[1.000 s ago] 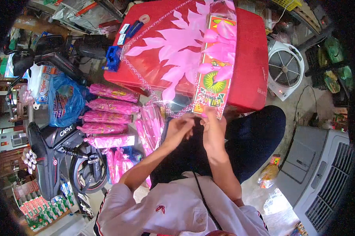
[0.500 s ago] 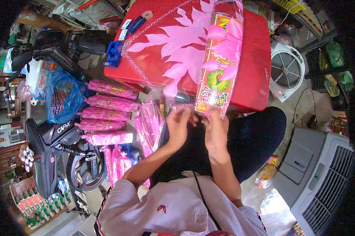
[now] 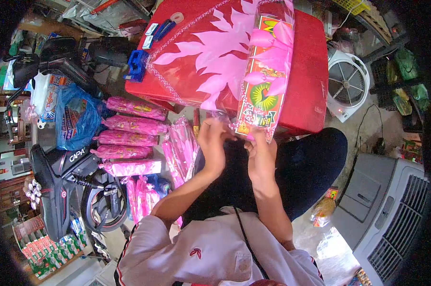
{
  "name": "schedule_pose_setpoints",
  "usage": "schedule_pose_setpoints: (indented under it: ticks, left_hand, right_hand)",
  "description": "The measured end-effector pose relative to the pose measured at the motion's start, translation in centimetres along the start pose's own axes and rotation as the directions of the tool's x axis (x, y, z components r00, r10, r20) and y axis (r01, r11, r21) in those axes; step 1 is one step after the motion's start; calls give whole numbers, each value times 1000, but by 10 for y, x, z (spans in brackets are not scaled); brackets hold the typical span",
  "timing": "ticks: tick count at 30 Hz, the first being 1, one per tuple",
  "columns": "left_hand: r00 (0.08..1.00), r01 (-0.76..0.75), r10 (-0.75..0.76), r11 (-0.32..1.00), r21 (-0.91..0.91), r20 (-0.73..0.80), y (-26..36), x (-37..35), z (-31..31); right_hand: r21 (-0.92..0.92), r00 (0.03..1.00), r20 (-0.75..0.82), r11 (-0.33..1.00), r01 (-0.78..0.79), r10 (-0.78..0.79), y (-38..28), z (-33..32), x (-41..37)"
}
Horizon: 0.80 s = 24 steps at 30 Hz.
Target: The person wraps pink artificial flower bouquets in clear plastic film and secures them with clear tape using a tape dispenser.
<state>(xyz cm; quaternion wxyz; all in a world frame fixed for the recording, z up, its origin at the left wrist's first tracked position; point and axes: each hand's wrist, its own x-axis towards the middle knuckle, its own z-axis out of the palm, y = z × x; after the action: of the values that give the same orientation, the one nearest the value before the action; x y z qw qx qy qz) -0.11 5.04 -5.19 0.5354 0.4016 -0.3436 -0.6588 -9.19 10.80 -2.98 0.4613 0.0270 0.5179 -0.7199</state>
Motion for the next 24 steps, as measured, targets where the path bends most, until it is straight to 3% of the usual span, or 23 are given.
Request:
schedule_pose_setpoints:
  ticks: [3, 4, 6, 12, 15, 21, 24]
  left_hand:
    - [948, 134, -124, 991, -13, 294, -18, -13, -26]
    - [903, 203, -230, 973, 111, 363, -21, -14, -31]
    - [910, 137, -193, 975, 172, 367, -27, -15, -32]
    - [970, 138, -170, 973, 186, 171, -21, -14, -8]
    - [990, -6, -46, 933, 360, 134, -12, -14, 1]
    - [996, -87, 72, 944, 317, 60, -21, -12, -4]
    - [948, -294, 230, 897, 331, 220, -20, -13, -8]
  right_hand:
    - [17, 999, 52, 1000, -18, 17, -3, -1, -2]
    - [22, 997, 74, 999, -30, 28, -5, -1, -3]
    - [17, 998, 68, 1000, -19, 18, -5, 0, -2]
    - [11, 998, 60, 1000, -9, 8, -6, 2, -4]
    - [-11, 1000, 27, 1000, 0, 0, -4, -1, -2]
    - [1, 1000, 16, 1000, -1, 1, -3, -1, -1]
    - [10, 1000, 23, 1000, 1, -1, -3, -1, -1]
